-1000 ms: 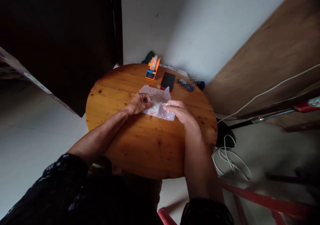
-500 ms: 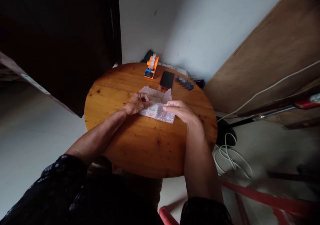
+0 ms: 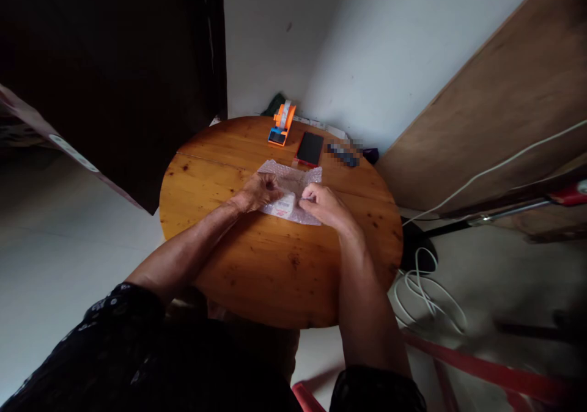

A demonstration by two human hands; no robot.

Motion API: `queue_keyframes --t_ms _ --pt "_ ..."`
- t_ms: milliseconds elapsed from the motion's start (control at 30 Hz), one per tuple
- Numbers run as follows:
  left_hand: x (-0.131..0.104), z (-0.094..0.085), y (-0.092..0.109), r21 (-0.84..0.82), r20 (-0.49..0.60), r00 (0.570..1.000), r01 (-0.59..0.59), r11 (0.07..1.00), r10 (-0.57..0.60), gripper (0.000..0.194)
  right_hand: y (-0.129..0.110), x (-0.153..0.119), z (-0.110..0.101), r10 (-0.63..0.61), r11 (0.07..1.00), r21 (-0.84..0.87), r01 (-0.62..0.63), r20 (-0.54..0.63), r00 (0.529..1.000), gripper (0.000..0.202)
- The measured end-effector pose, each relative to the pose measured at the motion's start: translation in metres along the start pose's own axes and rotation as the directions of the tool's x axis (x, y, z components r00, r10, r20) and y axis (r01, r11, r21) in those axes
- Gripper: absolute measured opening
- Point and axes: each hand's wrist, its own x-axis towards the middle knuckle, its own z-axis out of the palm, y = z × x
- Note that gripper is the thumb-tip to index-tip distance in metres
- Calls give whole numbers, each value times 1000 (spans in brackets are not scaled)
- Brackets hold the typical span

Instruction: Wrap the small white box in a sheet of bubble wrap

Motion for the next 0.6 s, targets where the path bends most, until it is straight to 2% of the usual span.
queue_keyframes --t_ms 67,100,167,200,233,300,433,533,600 --pt "-1 1 3 4 -6 1000 19 1000 -19 26 -7 -1 3 -95 994 -64 86 -149 984 6" --pt "-2 2 4 8 -12 1000 26 1000 -26 26 -12 -3 4 -162 986 -86 146 -225 961 5" --pt "-3 2 7 17 -13 1000 28 999 -28 25 -23 -6 5 -320 947 -131 292 -322 891 7" --pt "-4 2 8 20 -13 1000 26 999 -26 24 -27 -9 5 -396 918 -158 364 -333 856 9" --pt "-4 2 8 25 -11 1000 22 999 -22 23 -31 -11 6 -458 889 -185 420 -320 829 11" --pt "-5 2 9 39 0 1000 18 999 -18 22 -36 -14 7 -523 850 -218 480 -240 818 13" --pt "-4 -3 9 85 22 1000 20 996 -22 20 -35 -14 11 -493 863 -159 480 -53 869 8" --pt "-5 -18 8 115 97 995 10 993 -22 18 -34 -13 12 -473 874 -134 466 -21 881 5" --pt "-6 -30 7 146 130 991 -7 989 -12 18 -34 -12 13 -475 869 -159 468 -3 880 13"
